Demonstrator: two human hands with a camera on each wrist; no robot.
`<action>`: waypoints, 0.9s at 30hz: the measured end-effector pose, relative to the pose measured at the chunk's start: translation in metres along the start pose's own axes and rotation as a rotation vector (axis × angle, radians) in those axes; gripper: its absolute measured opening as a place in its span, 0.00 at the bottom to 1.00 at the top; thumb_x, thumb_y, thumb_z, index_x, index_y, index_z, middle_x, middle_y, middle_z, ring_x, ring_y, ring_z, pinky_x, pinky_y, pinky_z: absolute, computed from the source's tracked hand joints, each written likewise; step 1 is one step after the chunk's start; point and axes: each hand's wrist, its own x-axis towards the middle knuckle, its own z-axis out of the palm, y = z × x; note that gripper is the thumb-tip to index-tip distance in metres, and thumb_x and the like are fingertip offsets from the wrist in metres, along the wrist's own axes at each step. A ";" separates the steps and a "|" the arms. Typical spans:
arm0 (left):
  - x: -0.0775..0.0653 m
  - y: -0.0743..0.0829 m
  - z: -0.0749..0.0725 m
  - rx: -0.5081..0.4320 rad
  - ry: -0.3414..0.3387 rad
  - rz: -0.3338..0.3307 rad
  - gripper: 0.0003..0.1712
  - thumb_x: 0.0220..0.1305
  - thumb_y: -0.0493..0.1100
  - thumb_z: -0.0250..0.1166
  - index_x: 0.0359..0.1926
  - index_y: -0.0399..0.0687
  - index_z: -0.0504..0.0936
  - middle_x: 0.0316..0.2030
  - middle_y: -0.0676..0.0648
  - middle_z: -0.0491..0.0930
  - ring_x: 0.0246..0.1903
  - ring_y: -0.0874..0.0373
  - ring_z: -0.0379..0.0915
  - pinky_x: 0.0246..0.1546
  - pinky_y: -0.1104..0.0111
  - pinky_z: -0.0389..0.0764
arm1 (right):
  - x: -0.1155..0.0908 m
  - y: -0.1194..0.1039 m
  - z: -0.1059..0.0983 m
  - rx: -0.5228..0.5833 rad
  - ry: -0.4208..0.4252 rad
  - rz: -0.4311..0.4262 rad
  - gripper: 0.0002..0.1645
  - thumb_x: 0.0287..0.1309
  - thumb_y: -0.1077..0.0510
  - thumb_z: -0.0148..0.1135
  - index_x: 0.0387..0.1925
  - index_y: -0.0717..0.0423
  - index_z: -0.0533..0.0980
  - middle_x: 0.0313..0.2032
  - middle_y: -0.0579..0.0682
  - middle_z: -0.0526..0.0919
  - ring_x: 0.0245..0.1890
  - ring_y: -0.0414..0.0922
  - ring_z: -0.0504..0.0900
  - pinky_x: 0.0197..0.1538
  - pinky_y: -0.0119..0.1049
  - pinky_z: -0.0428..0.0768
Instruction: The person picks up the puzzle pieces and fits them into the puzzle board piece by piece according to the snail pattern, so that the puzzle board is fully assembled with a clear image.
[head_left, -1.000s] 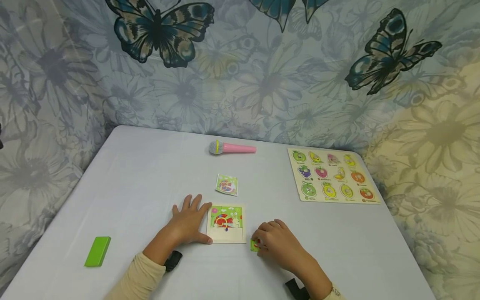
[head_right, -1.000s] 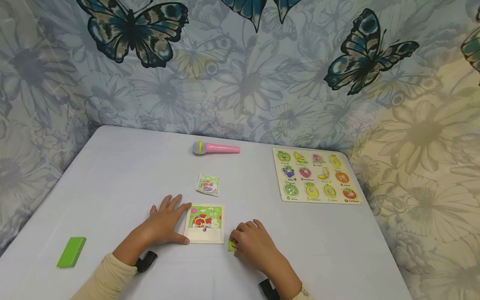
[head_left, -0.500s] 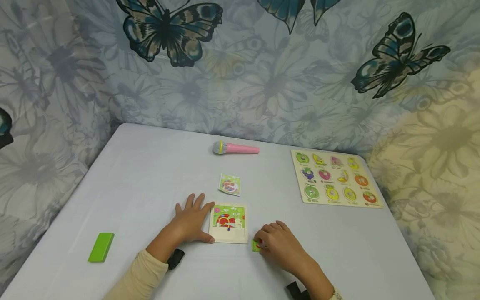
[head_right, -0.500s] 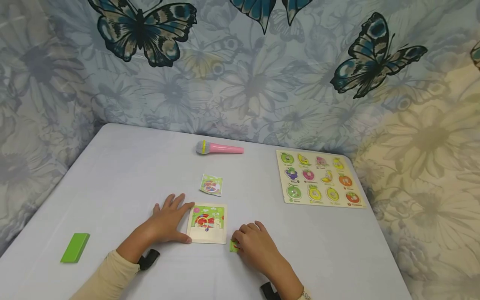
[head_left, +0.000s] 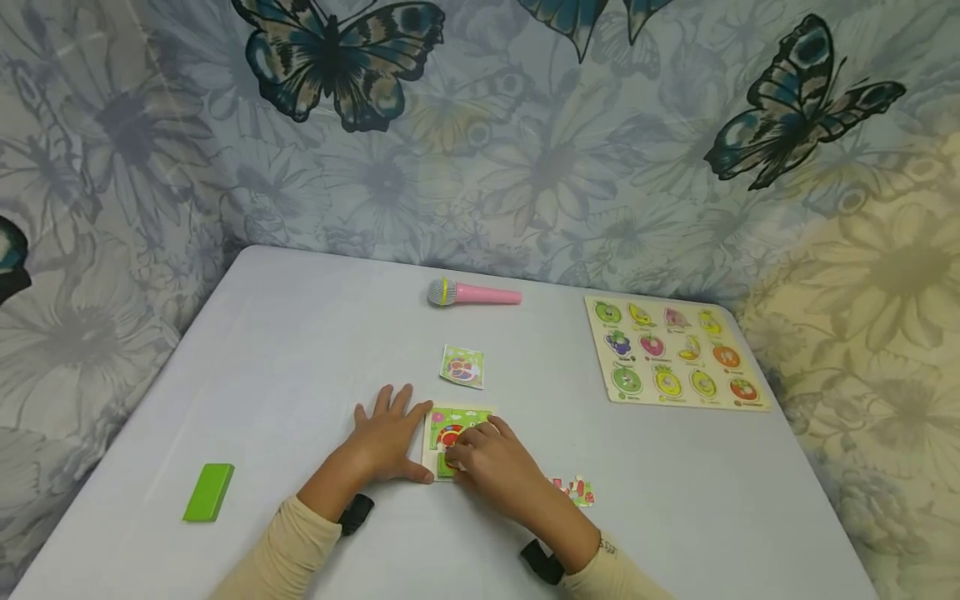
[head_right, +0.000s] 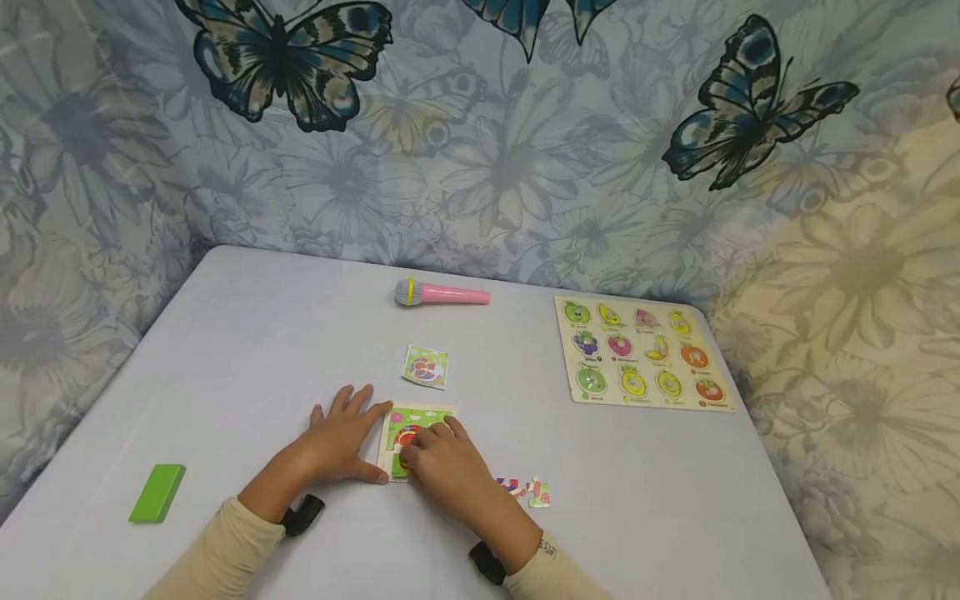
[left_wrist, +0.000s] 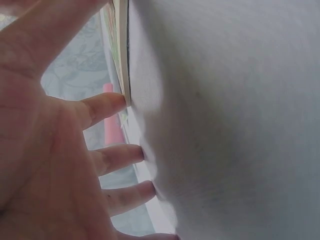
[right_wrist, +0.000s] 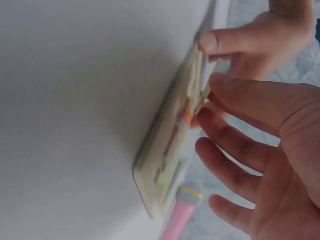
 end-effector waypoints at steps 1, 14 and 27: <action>0.000 0.000 0.000 0.001 0.000 0.002 0.59 0.37 0.63 0.80 0.69 0.48 0.66 0.72 0.35 0.53 0.70 0.33 0.43 0.56 0.26 0.52 | 0.002 -0.001 0.001 -0.004 0.006 -0.007 0.08 0.51 0.52 0.73 0.35 0.44 0.85 0.37 0.41 0.84 0.45 0.42 0.80 0.61 0.48 0.72; 0.002 0.002 -0.003 0.007 -0.008 -0.007 0.60 0.37 0.63 0.80 0.70 0.50 0.65 0.72 0.35 0.52 0.71 0.34 0.42 0.57 0.26 0.52 | 0.008 -0.006 0.012 -0.088 0.054 0.000 0.04 0.55 0.54 0.70 0.34 0.44 0.85 0.38 0.41 0.84 0.43 0.43 0.79 0.61 0.49 0.72; -0.001 0.003 -0.003 -0.013 -0.012 0.001 0.59 0.37 0.62 0.80 0.70 0.48 0.65 0.72 0.35 0.52 0.71 0.33 0.42 0.56 0.26 0.51 | 0.002 -0.005 0.009 -0.054 0.003 0.002 0.07 0.54 0.51 0.70 0.37 0.41 0.86 0.40 0.39 0.83 0.47 0.44 0.78 0.61 0.50 0.72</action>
